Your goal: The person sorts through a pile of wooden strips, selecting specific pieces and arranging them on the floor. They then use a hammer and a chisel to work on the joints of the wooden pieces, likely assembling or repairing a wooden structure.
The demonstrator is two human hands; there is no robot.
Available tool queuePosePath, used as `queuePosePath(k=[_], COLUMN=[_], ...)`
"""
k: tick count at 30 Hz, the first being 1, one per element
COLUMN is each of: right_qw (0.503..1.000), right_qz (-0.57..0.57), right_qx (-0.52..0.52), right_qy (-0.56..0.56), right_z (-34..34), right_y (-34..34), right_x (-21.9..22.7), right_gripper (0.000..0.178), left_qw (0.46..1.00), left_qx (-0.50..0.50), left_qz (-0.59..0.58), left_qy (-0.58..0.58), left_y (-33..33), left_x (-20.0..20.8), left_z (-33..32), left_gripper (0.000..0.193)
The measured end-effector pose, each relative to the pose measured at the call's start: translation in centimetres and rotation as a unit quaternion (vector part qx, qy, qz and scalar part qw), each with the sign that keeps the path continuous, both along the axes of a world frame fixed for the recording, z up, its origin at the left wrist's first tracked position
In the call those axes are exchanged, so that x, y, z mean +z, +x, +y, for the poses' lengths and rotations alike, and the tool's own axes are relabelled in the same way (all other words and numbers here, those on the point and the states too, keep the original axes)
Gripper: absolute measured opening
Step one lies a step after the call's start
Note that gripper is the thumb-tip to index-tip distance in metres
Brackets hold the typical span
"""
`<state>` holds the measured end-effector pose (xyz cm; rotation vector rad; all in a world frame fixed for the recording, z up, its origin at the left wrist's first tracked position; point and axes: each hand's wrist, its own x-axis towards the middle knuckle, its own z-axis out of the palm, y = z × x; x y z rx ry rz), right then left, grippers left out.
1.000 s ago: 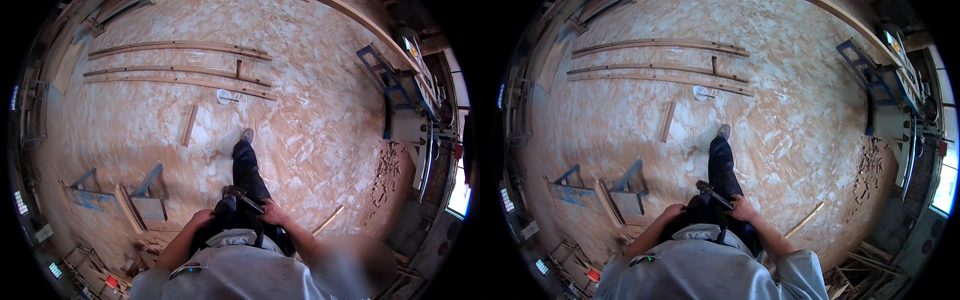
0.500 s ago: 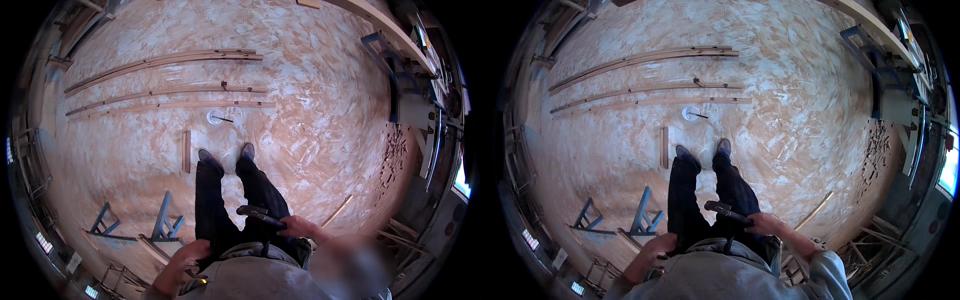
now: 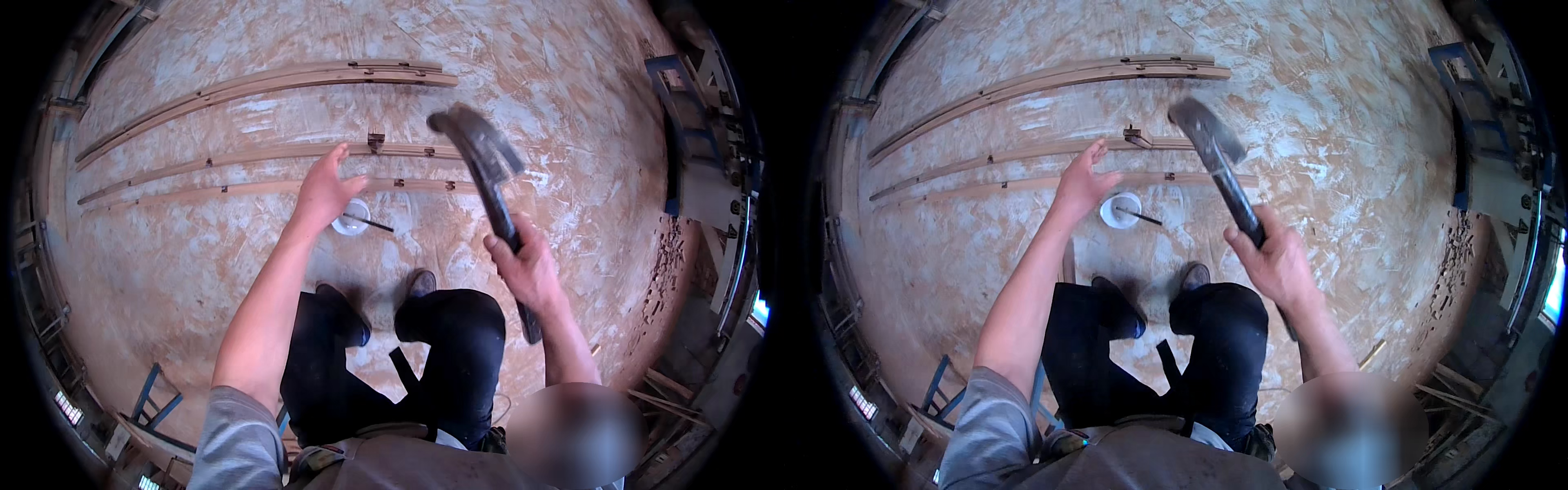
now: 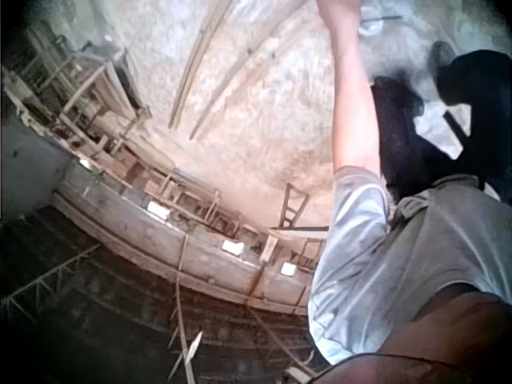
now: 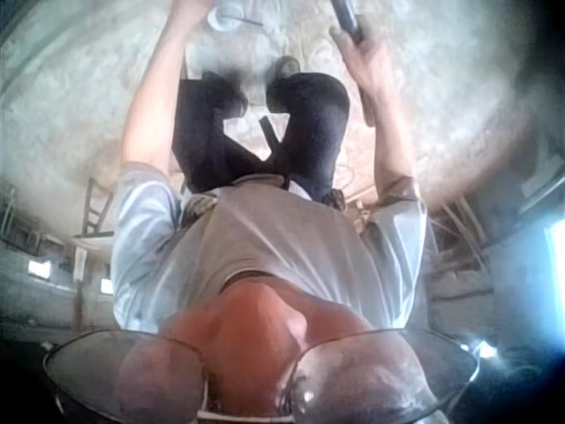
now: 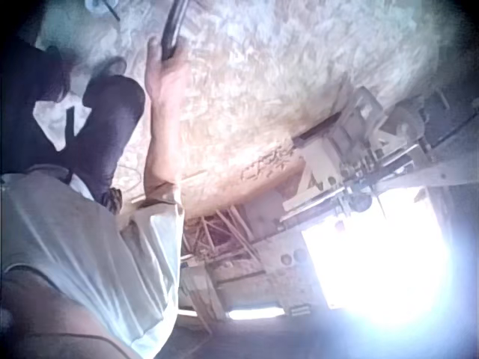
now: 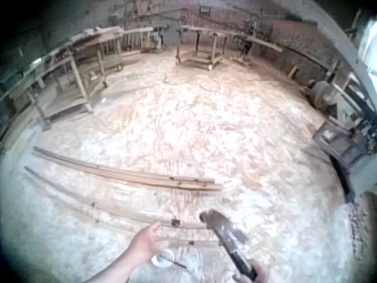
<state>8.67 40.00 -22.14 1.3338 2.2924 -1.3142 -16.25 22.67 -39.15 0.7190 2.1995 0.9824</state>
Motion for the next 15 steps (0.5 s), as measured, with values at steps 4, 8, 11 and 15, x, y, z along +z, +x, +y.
queuePosePath(k=[4, 8, 11, 15], right_qw=[0.996, 0.986, 0.980, 0.977], right_qz=[0.068, 0.113, 0.139, 0.143], right_qx=[0.050, 0.076, 0.104, 0.112], right_qy=[0.041, 0.091, 0.097, 0.114], right_z=[1.3, 1.0, 1.1, 0.9], right_y=[-3.4, -4.9, -5.5, -6.0], right_x=[-3.9, -7.6, -9.5, -11.0], right_gripper=[0.031, 0.035, 0.037, 0.038], left_qw=[0.998, 0.994, 0.993, 0.987], left_qx=[-0.031, -0.037, -0.051, -0.069], left_qz=[0.044, 0.057, -0.029, 0.000], left_qy=[0.036, 0.088, 0.103, 0.147], left_y=[-0.8, -1.6, -2.6, -3.3], left_x=[-3.9, -6.7, -8.0, -8.6], left_z=[3.0, 4.8, 5.3, 5.3], left_gripper=[0.080, 0.074, 0.066, 0.051])
